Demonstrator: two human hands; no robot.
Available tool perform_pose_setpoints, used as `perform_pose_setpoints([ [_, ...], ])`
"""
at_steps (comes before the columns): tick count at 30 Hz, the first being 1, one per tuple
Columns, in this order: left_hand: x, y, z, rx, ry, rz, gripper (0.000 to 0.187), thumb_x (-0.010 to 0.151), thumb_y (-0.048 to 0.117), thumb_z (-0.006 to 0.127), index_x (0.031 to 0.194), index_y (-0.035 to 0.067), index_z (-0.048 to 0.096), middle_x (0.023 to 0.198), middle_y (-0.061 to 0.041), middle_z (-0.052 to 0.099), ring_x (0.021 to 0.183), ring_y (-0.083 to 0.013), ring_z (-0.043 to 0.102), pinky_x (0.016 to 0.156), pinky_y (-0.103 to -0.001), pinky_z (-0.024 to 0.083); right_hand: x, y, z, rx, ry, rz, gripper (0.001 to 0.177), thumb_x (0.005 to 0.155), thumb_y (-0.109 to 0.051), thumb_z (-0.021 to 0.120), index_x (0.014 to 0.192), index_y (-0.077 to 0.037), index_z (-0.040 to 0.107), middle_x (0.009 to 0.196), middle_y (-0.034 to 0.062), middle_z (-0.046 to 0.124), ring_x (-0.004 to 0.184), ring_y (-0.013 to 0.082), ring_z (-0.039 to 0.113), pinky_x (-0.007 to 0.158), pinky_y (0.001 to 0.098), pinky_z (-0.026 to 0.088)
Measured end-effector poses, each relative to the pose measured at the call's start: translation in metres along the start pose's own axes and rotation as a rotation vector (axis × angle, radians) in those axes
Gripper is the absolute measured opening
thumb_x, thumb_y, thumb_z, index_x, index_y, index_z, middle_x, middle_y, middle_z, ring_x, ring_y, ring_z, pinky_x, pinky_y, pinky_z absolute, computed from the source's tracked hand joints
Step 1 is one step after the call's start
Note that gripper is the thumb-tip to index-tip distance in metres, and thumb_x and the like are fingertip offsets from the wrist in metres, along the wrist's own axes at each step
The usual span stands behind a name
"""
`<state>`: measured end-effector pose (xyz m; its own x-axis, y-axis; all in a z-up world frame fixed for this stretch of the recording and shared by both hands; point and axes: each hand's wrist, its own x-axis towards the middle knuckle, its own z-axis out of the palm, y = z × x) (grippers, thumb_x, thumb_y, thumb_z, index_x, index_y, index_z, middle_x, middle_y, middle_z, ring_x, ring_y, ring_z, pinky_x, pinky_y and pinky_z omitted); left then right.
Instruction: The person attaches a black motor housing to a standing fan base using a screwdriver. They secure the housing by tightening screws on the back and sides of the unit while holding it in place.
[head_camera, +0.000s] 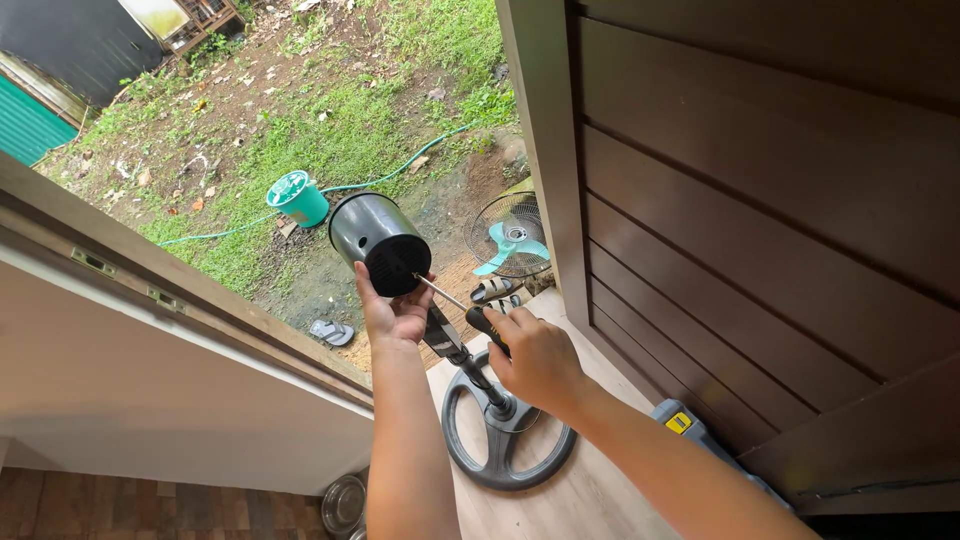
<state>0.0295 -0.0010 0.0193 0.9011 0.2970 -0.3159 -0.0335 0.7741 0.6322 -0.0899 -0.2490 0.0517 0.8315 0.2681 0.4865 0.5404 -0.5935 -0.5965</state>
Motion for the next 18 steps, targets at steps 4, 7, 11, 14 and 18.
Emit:
perform_pose_setpoints([
  [4, -0.0009, -0.0006, 0.0029, -0.011, 0.033, -0.007, 0.108, 0.071, 0.075, 0.072, 0.137, -0.008, 0.05, 0.119, -0.026, 0.062, 0.099, -0.0421, 0.07, 0.093, -0.052, 0.061, 0.0002, -0.0013, 0.0016, -0.009, 0.01, 0.006, 0.046, 0.083, -0.017, 0.071, 0.126, -0.003, 0.068, 0.092, 0.0148, 0.068, 0.074, 0.0337, 0.07, 0.068, 0.0425, 0.057],
  [7, -0.0016, -0.0018, 0.0065, -0.064, 0.096, -0.01, 0.112, 0.072, 0.071, 0.074, 0.138, -0.013, 0.04, 0.122, -0.029, 0.058, 0.104, -0.0461, 0.07, 0.096, -0.054, 0.061, 0.0003, -0.0016, 0.0033, -0.015, 0.021, 0.006, 0.046, 0.084, -0.018, 0.071, 0.127, -0.003, 0.067, 0.093, 0.0154, 0.068, 0.075, 0.0341, 0.07, 0.068, 0.0427, 0.057],
  [11, -0.0009, -0.003, 0.0088, -0.117, 0.073, 0.002, 0.114, 0.07, 0.067, 0.079, 0.14, -0.013, 0.038, 0.124, -0.029, 0.055, 0.106, -0.0474, 0.068, 0.094, -0.055, 0.059, 0.0009, -0.0034, 0.0048, -0.003, 0.038, -0.003, 0.046, 0.084, -0.018, 0.071, 0.127, -0.003, 0.067, 0.093, 0.0153, 0.068, 0.075, 0.0335, 0.07, 0.069, 0.0426, 0.057],
  [14, 0.0005, -0.0043, 0.0075, -0.131, 0.08, -0.008, 0.113, 0.07, 0.066, 0.08, 0.14, -0.012, 0.038, 0.125, -0.029, 0.055, 0.108, -0.0475, 0.067, 0.095, -0.056, 0.062, 0.001, -0.0048, 0.0049, 0.002, 0.041, -0.001, 0.045, 0.084, -0.019, 0.071, 0.127, -0.003, 0.068, 0.093, 0.015, 0.068, 0.075, 0.0332, 0.07, 0.069, 0.0426, 0.057],
  [18, 0.005, -0.0036, 0.0061, -0.116, 0.065, -0.008, 0.113, 0.07, 0.068, 0.079, 0.138, -0.014, 0.041, 0.125, -0.031, 0.056, 0.106, -0.0485, 0.067, 0.092, -0.055, 0.063, 0.0023, -0.0047, 0.0047, 0.003, 0.046, -0.001, 0.046, 0.085, -0.019, 0.071, 0.127, -0.003, 0.068, 0.094, 0.015, 0.068, 0.076, 0.0327, 0.071, 0.07, 0.0421, 0.058],
])
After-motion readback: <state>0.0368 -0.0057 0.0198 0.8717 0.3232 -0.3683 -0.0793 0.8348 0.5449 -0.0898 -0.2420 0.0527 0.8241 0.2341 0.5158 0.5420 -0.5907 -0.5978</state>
